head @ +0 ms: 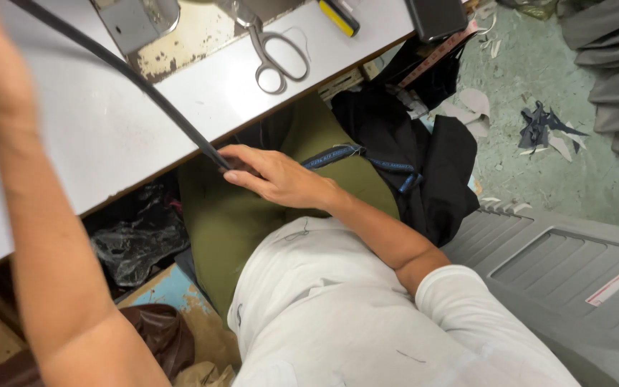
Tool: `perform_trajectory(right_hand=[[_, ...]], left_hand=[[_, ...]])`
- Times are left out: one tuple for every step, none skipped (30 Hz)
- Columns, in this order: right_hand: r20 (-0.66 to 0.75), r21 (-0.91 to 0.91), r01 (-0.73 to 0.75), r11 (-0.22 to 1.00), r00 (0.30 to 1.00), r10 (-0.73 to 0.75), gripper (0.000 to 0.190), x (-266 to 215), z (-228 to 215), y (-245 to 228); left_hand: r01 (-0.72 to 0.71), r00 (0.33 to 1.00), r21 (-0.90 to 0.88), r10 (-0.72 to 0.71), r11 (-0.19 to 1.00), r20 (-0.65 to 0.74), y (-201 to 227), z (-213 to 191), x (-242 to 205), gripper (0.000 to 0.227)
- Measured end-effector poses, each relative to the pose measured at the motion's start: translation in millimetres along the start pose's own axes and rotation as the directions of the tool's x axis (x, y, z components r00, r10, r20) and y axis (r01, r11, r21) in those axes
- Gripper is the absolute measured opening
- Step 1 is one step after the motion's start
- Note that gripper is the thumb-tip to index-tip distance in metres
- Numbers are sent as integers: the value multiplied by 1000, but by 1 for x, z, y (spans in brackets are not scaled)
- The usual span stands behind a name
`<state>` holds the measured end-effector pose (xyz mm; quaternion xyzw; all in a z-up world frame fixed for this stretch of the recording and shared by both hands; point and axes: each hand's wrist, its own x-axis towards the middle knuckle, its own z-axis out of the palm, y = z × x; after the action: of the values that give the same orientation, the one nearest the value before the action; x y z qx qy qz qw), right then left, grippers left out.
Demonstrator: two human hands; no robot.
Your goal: Cutting long black fabric straps into smaller segments using scissors and preparing them for assembly at a sewing workstation.
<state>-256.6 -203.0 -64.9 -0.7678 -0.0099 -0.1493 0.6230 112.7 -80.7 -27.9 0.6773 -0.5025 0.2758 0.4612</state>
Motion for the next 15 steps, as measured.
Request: perform_trajectory(right_hand=[[-42, -477, 44, 878, 996, -73, 38, -3, -13, -16], [-44, -486, 39, 873, 997, -69, 38, -9, -36, -22], [-184, -607, 89, 790, 951, -248, 20, -14, -57, -29], [-274, -721, 113, 684, 860, -430, 15, -21, -78, -36], [-263, -727, 112, 678, 866, -425, 15, -28, -106, -34], [-381, -820, -41, 571, 784, -490, 17, -32, -135, -32], [-466, -864, -208, 460, 676, -571, 31, -34, -162, -31], [-442, -872, -180, 455, 689, -574, 31, -45, -187, -12], [-512, -858, -399, 323, 706, -489, 54, -54, -213, 5], [-577, -805, -572, 160, 689, -440, 81, -48, -246, 22], [-541, -830, -535, 160, 699, -467, 81, -47, -252, 20], [-650, -759, -621, 198, 698, -302, 85, -44, -256, 19], [-729, -682, -700, 211, 674, -121, 89, -41, -261, 20], [-709, -703, -678, 216, 693, -132, 89, -38, -263, 19], [-710, -701, -678, 221, 691, -134, 88, -35, -265, 20]], left_hand=[[-30, 1000, 16, 30, 999, -1, -4, 15, 6, 20], [-29, 1000, 6, 29, 1000, -7, 7, 22, -6, 20], [0, 995, -43, 5, 999, 103, 18, 28, -18, 6], [38, 978, -86, -19, 996, 209, 30, 32, -34, 13], [48, 979, -93, -28, 995, 201, 29, 37, -38, 13], [-5, 977, 12, 3, 1000, 212, 27, 39, -40, 15], [-58, 973, 116, 30, 992, 228, 24, 39, -42, 21], [-39, 978, 134, 10, 990, 209, 24, 41, -46, 21], [-24, 976, 103, 1, 994, 218, 25, 42, -49, 19], [-23, 979, 82, 6, 996, 205, 20, 43, -41, 18], [-16, 987, 110, -2, 994, 163, 21, 45, -42, 18], [6, 985, 98, -23, 995, 173, 21, 44, -43, 17], [27, 982, 85, -42, 996, 183, 21, 45, -43, 17], [37, 986, 105, -53, 994, 161, 20, 46, -43, 17], [49, 983, 151, -74, 987, 171, 19, 49, -44, 15]])
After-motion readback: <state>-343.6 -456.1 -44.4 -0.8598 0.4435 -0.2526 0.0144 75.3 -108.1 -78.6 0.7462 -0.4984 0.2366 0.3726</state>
